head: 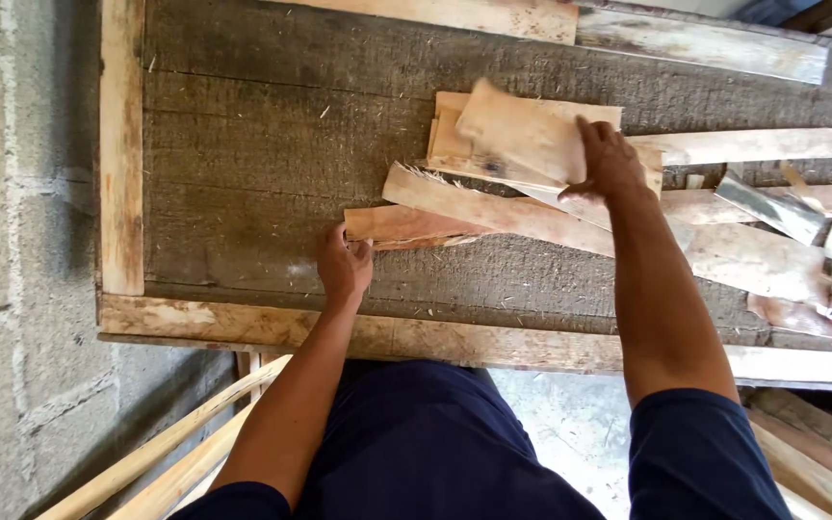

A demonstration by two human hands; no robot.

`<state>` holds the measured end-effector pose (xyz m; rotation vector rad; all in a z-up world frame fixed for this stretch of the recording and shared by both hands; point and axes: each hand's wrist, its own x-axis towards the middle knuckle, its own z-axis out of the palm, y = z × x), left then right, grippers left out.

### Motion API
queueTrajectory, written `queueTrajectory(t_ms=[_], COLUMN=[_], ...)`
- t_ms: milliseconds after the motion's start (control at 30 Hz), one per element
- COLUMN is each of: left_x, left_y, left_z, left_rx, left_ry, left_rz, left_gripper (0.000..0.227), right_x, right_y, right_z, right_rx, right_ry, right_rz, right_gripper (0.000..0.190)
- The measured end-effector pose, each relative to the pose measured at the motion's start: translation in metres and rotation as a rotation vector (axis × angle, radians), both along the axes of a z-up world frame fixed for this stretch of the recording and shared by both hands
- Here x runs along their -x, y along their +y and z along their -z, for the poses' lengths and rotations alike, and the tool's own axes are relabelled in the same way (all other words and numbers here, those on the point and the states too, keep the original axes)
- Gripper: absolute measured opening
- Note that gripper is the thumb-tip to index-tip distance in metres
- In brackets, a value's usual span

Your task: Trimming and sorting thin wood scraps using a utility knife on a workbench.

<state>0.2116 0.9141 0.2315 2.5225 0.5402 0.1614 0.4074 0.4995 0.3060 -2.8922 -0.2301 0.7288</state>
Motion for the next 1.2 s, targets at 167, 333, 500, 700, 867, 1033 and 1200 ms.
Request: queueTrajectory(t_ms=[167,333,500,700,867,1033,1200], left_x=[-0.010,-0.022,-0.031,-0.030,-0.018,-0.007,-0.002], left_y=[-0.027,-0.064,-0.074,-0.014,0.025,0.043,0.043], left_z=[-0.002,-0.038,-0.054,0.023,-0.024,-0.009,-0.004], left_rx=[0.275,-0.016,0.767,1.459,1.527,1.663,1.640], left_ry=[0.241,0.204,-0.033,-0.304,-0.283,-0.342,-0.325], left_rz=[-0.047,0.208,-0.028,-0.218,-0.261,-0.261,-0.327], left_gripper=[0.055,0.058,0.040,0.014,0.014,0.015,0.015], right_x=[0.023,0.076,0.126,0.097,0.017,-0.010,-0.016], right_y=[0.000,0.069,0.159,0.138,0.049,0.016,0.020], right_z=[-0.032,-0.033,-0.032,0.021,0.079,0.054,0.042], right_rx=[-0.003,-0.284,-0.438,-0.669,-0.154,0.081,0.068], right_ry=[-0.047,-0.198,-0.180,-0.316,-0.337,-0.067,0.025], right_rz=[0.222,0.067,0.020,-0.060,-0.047,-0.106,-0.109], right_gripper=[0.143,0.138,0.138,0.102,0.087,0.135,0.139])
